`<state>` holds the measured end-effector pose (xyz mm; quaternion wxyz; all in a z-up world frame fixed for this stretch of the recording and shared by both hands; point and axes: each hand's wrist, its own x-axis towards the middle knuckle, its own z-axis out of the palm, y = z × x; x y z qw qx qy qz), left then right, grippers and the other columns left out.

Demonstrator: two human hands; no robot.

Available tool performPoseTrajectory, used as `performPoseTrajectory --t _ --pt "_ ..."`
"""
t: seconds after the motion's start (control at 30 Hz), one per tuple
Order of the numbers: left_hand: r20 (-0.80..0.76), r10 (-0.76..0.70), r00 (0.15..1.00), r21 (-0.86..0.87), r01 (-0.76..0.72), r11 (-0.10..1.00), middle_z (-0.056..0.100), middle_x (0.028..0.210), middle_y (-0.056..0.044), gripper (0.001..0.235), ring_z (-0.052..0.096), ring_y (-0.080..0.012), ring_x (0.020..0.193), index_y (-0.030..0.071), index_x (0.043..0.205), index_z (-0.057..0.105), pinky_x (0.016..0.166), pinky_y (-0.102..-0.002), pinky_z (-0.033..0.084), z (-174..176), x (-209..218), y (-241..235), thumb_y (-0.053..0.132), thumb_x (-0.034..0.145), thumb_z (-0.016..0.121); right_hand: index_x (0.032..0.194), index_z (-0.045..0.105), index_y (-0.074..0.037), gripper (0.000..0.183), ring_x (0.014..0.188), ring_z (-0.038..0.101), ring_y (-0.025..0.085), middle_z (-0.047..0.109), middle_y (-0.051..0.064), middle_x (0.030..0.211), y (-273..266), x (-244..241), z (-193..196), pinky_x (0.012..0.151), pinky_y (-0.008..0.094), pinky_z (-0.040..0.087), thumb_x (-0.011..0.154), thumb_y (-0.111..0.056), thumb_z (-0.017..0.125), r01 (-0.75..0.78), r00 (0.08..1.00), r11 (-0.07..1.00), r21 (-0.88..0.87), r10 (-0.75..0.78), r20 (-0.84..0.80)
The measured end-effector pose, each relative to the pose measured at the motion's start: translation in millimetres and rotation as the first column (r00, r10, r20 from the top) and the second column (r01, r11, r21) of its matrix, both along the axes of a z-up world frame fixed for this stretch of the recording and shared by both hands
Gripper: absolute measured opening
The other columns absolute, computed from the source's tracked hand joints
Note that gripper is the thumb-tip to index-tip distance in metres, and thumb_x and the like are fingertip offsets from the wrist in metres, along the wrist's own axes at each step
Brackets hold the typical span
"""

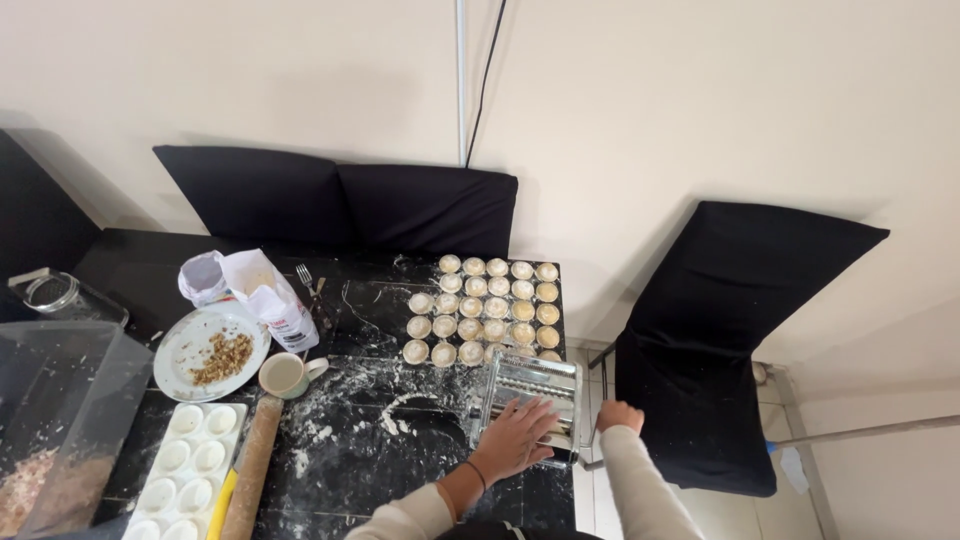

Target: Rolling out pasta dough using a manual pasta machine.

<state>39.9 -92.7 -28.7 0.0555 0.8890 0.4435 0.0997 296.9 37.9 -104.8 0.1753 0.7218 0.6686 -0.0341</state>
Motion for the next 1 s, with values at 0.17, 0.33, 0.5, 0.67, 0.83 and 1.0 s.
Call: performPoseTrajectory --t 0.17,0.33,0.5,0.67,0.83,1.0 --pt "-0.038 0.012 0.999 -0.035 -0.014 0.999 0.020 0.170 -0.012 0.079 0.015 -0.0318 0.157 0.016 0.164 0.021 0.125 -0.052 0.012 17.0 -1.7 -4.7 0.067 0.104 0.018 0.115 0.075 -0.021 0.024 0.109 0.073 0.020 0.075 0.004 0.119 -59.3 -4.0 -2.4 0.093 0.036 0.058 0.098 -0.033 0.064 -0.017 1.000 0.964 -0.266 0.019 0.007" --pt "-0.044 0.026 0.999 -0.015 -0.027 1.000 0.020 0.170 -0.012 0.080 0.016 -0.0309 0.156 0.017 0.164 0.020 0.125 -0.052 0.013 7.2 1.0 -2.2 0.067 0.102 0.018 0.118 0.071 -0.020 0.022 0.096 0.076 0.014 0.077 0.005 0.112 -124.3 18.3 -23.7 0.086 0.030 0.063 0.103 -0.029 0.058 -0.045 0.999 0.903 -0.426 0.034 -0.034" --pt "-0.006 0.032 0.999 -0.014 -0.032 0.999 0.022 0.170 -0.012 0.078 0.017 -0.0316 0.157 0.018 0.163 0.022 0.126 -0.052 0.013 14.0 1.3 -4.8 0.068 0.103 0.020 0.092 0.078 -0.025 0.014 0.086 0.074 0.015 0.076 0.000 0.088 -182.9 40.9 7.7 0.085 0.033 0.058 0.091 -0.034 0.068 -0.071 0.991 0.968 -0.240 0.042 -0.124" --pt "0.004 0.045 0.999 0.009 -0.045 0.999 0.021 0.170 -0.012 0.082 0.016 -0.0309 0.157 0.013 0.163 0.020 0.126 -0.051 0.013 -1.0 0.6 -5.0 0.068 0.102 0.022 0.074 0.074 -0.020 0.015 0.061 0.069 0.020 0.071 0.002 0.066 -194.3 59.6 45.9 0.062 0.034 0.059 0.083 -0.031 0.072 -0.124 0.963 0.983 0.138 0.153 -0.223" --pt "0.003 0.079 0.997 0.101 -0.079 0.992 0.017 0.169 -0.016 0.092 0.014 -0.0322 0.155 0.004 0.163 0.014 0.124 -0.048 0.016 3.7 -1.1 -11.9 0.069 0.099 0.025 0.062 0.066 -0.016 0.016 0.046 0.058 0.020 0.061 0.005 0.054 -145.4 57.5 97.4 0.042 0.035 0.048 0.074 -0.020 0.076 -0.143 0.940 0.824 0.549 0.287 -0.185" --pt "-0.079 0.097 0.992 0.034 -0.095 0.995 0.017 0.171 -0.013 0.087 0.012 -0.0312 0.157 0.008 0.163 0.018 0.125 -0.047 0.015 17.2 -1.9 -15.9 0.069 0.101 0.021 0.054 0.057 -0.014 0.024 0.049 0.058 0.028 0.058 0.006 0.054 -84.3 35.0 140.8 0.048 0.040 0.048 0.067 -0.016 0.077 -0.160 0.920 0.568 0.808 0.383 -0.087"
